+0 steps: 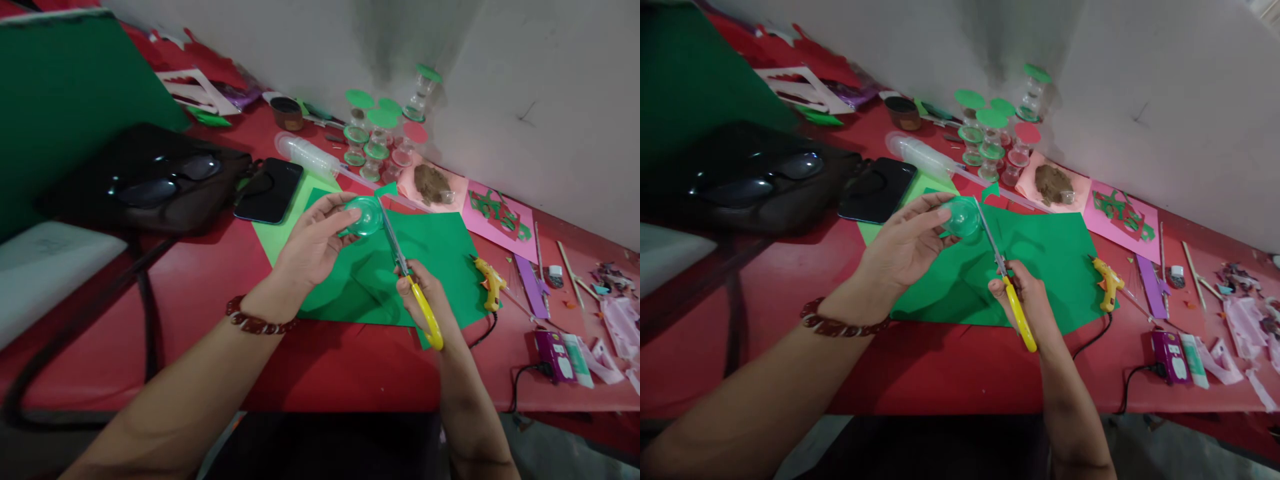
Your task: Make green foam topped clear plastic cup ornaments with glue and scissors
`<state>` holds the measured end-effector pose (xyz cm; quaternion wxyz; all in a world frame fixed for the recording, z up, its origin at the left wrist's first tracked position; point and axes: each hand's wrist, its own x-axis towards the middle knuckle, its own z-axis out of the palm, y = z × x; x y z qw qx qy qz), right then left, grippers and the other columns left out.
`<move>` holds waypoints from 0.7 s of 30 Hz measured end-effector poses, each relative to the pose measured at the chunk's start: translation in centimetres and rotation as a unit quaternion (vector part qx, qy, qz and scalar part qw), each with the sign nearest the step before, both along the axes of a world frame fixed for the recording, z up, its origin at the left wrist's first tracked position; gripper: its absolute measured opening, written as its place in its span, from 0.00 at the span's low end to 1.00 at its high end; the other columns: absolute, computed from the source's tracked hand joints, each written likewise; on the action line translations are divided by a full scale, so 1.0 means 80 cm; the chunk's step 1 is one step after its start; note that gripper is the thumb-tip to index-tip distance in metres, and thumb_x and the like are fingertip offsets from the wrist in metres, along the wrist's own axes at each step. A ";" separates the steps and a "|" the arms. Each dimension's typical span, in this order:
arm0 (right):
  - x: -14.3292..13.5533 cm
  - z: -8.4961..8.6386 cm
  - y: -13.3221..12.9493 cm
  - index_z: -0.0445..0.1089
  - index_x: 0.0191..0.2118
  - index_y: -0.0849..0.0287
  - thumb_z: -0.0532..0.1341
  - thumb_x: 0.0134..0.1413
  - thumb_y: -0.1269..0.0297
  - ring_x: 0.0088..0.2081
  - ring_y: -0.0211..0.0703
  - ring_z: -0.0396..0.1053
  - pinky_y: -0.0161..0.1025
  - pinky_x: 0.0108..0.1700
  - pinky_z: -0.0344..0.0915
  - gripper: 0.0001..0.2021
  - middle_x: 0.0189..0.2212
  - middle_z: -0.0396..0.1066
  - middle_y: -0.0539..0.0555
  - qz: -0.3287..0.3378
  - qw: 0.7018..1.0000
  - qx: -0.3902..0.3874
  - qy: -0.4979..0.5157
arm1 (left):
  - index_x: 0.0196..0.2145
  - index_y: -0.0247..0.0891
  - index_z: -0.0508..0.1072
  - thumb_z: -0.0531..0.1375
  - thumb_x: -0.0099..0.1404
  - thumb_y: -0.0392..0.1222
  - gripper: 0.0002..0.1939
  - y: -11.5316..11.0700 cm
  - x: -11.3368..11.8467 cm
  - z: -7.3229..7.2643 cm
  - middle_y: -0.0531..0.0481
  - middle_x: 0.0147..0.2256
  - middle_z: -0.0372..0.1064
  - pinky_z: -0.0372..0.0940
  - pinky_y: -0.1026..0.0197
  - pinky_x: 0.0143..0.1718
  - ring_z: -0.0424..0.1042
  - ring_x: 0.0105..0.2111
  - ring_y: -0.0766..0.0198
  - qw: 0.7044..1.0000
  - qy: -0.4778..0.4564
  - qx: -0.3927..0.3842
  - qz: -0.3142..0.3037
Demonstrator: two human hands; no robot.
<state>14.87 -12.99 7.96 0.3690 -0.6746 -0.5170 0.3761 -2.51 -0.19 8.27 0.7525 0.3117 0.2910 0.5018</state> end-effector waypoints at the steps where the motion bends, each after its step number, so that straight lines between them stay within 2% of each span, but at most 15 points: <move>1: 0.000 0.000 0.000 0.67 0.41 0.54 0.58 0.54 0.25 0.20 0.33 0.51 0.33 0.22 0.50 0.33 0.20 0.56 0.42 -0.002 1.000 0.002 0.002 | 0.39 0.42 0.81 0.78 0.50 0.41 0.18 0.000 0.000 0.000 0.52 0.35 0.77 0.71 0.64 0.31 0.75 0.32 0.66 1.000 -0.003 -0.004 0.000; 7: 0.000 -0.004 -0.001 0.67 0.43 0.55 0.61 0.55 0.28 0.20 0.33 0.52 0.33 0.22 0.50 0.31 0.20 0.56 0.42 -0.003 1.000 0.015 0.023 | 0.38 0.42 0.80 0.78 0.50 0.41 0.19 0.000 0.002 0.000 0.54 0.34 0.76 0.72 0.64 0.30 0.75 0.31 0.66 1.000 -0.009 -0.023 -0.006; 13: 0.007 -0.014 -0.004 0.65 0.48 0.55 0.61 0.59 0.31 0.21 0.32 0.49 0.33 0.23 0.50 0.30 0.24 0.56 0.42 0.028 0.996 0.020 0.084 | 0.38 0.41 0.78 0.79 0.48 0.41 0.21 -0.005 0.006 0.000 0.54 0.35 0.76 0.71 0.64 0.31 0.75 0.32 0.67 0.999 -0.003 -0.027 -0.025; 21: 0.010 -0.022 -0.005 0.68 0.46 0.55 0.55 0.58 0.25 0.21 0.32 0.48 0.33 0.22 0.48 0.34 0.22 0.54 0.42 0.006 0.999 0.014 0.051 | 0.39 0.42 0.81 0.79 0.49 0.41 0.19 -0.005 0.003 0.003 0.53 0.36 0.77 0.70 0.64 0.32 0.74 0.32 0.66 1.000 0.002 -0.011 -0.029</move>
